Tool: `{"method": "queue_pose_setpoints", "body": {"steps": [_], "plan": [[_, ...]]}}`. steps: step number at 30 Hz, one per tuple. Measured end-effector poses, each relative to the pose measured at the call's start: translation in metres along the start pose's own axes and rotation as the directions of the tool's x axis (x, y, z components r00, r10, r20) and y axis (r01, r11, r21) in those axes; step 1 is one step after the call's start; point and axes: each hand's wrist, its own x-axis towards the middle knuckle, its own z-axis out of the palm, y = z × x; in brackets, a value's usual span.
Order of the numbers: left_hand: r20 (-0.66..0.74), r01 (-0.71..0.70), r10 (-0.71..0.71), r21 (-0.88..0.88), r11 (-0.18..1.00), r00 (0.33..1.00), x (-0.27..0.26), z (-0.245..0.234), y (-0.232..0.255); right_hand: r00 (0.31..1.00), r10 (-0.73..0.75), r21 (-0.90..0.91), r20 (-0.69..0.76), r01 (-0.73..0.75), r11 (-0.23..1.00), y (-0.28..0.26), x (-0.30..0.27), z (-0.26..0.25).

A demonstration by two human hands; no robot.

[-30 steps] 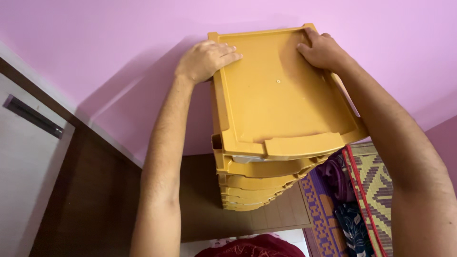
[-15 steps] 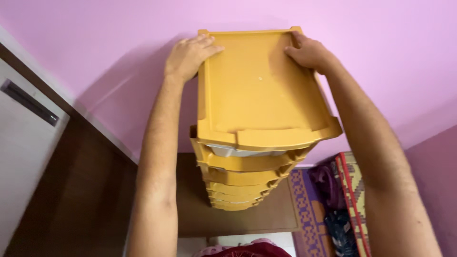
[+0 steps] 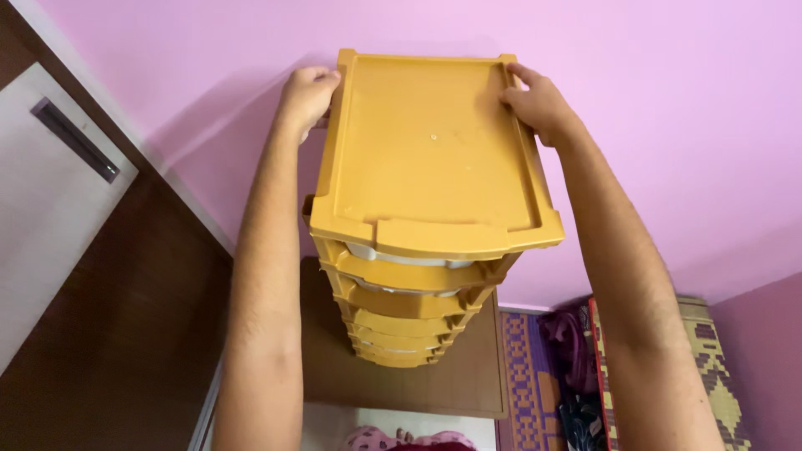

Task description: The person disassembles a yellow plastic drawer unit by removing the lid, pulling out white drawer bins, and detaching the yellow frame pieces. The parts are placed on a nearby stool and the floor.

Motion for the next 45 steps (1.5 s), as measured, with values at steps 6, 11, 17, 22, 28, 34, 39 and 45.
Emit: {"method": "queue_pose_setpoints", "body": {"steps": [6,11,17,22,28,34,39,45], "plan": [[0.156,0.116,-0.111,-0.026,0.993,0.982,0.012,0.006,-0.007,1.000,0.007,0.214,0.011,-0.009,0.977,-0.001,-0.008,-0.001],[0.183,0.141,-0.126,-0.073,0.987,0.975,0.025,0.010,-0.013,0.998,0.062,0.364,-0.007,-0.055,0.930,-0.003,-0.016,0.004],[0.156,0.105,-0.086,-0.122,0.987,0.984,0.030,0.018,-0.010,0.996,0.071,0.374,-0.045,-0.049,0.926,-0.005,-0.019,0.003],[0.092,0.078,-0.063,-0.160,0.984,0.994,0.036,0.025,-0.009,0.996,0.067,0.386,-0.060,-0.038,0.922,-0.003,-0.018,-0.002],[0.032,-0.044,0.057,-0.323,0.945,0.998,0.061,0.041,-0.013,0.996,0.049,0.394,-0.069,-0.018,0.919,-0.001,-0.019,-0.018],[0.058,-0.032,0.055,-0.341,0.940,0.997,0.066,0.057,-0.013,0.989,0.033,0.392,-0.146,0.027,0.920,0.000,-0.025,-0.037],[0.111,-0.056,0.101,-0.349,0.935,0.989,0.053,0.075,-0.003,0.982,-0.008,0.420,-0.190,0.089,0.903,0.014,-0.032,-0.066],[0.298,0.095,0.005,-0.322,0.942,0.955,0.031,0.077,0.015,0.961,-0.023,0.497,-0.276,0.163,0.852,0.058,-0.033,-0.109]]}}
